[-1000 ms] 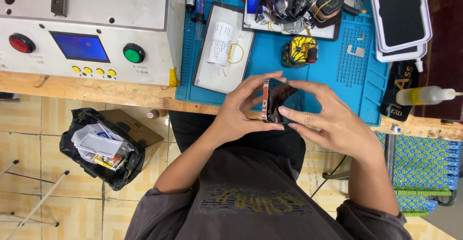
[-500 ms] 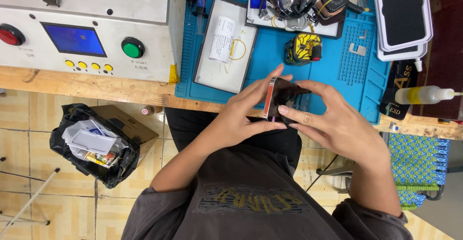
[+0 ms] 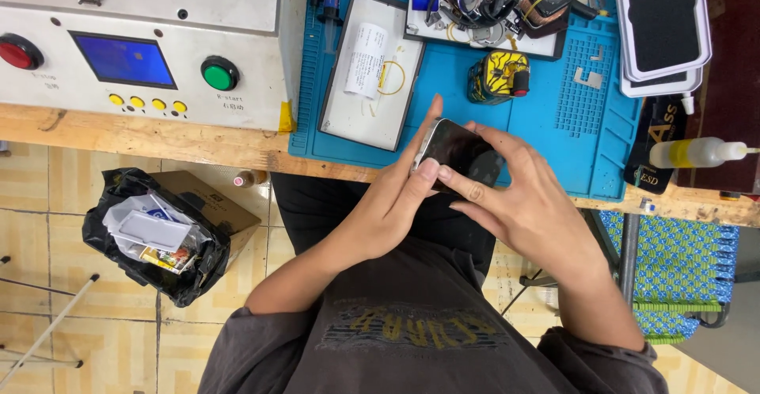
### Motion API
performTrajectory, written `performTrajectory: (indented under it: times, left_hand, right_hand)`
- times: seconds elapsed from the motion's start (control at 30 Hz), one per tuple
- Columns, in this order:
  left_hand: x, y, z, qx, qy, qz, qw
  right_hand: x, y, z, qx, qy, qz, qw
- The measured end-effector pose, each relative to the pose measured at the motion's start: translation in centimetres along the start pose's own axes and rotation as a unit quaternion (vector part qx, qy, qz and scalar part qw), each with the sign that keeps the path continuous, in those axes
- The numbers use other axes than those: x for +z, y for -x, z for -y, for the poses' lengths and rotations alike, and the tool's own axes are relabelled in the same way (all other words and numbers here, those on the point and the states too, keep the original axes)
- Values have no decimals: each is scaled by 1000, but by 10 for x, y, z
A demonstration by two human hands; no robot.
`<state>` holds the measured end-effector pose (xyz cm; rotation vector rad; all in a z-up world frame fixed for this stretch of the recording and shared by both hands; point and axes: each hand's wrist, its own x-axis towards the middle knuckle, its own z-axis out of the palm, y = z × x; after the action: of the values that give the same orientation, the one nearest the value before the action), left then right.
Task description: Repairing a smartphone by unscrewing internal components and applying adhesive strips
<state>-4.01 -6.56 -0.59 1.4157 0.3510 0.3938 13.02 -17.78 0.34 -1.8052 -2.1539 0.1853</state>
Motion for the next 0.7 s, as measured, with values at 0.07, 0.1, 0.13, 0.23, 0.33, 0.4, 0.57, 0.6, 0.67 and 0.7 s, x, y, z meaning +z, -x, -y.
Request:
performTrajectory:
  times: [0.07,0.1,0.13,0.23,0.33,0.4,0.57,0.6,0.67,0.7]
  left_hand:
    - [0,-1,1,10,62,-1,998]
    - [0,-1,0,4,70,1,998]
    - [0,-1,-2,-2,78,5,997]
    - [-3,-4,-7,8,31,-21,999]
    - [3,-9,-13,-13,-37,-105,994]
    - [10,-15,-9,-19,-57,-132,989]
    - [21,-26,3,-26,-40,-184,982]
    - [22,-27,5,-18,-50,-178,983]
    - [22,-28,9,-10,-61,-169,984]
    - [22,-29,10,-6,-73,-165,984]
  right_hand:
    - [5,3,-1,8,-17,1,1000]
    - [6,5,0,26,-23,2,999]
    - [7,8,0,46,-29,2,999]
    - [2,8,-1,23,45,-1,999]
    - [-8,3,9,-7,209,-58,976]
    - [-4,3,8,-3,225,-71,972]
    - [5,9,0,0,275,-102,956]
    - [5,9,0,1,252,-97,963]
    - [3,11,-4,5,228,-93,969]
    - [2,14,-8,-3,159,-69,985]
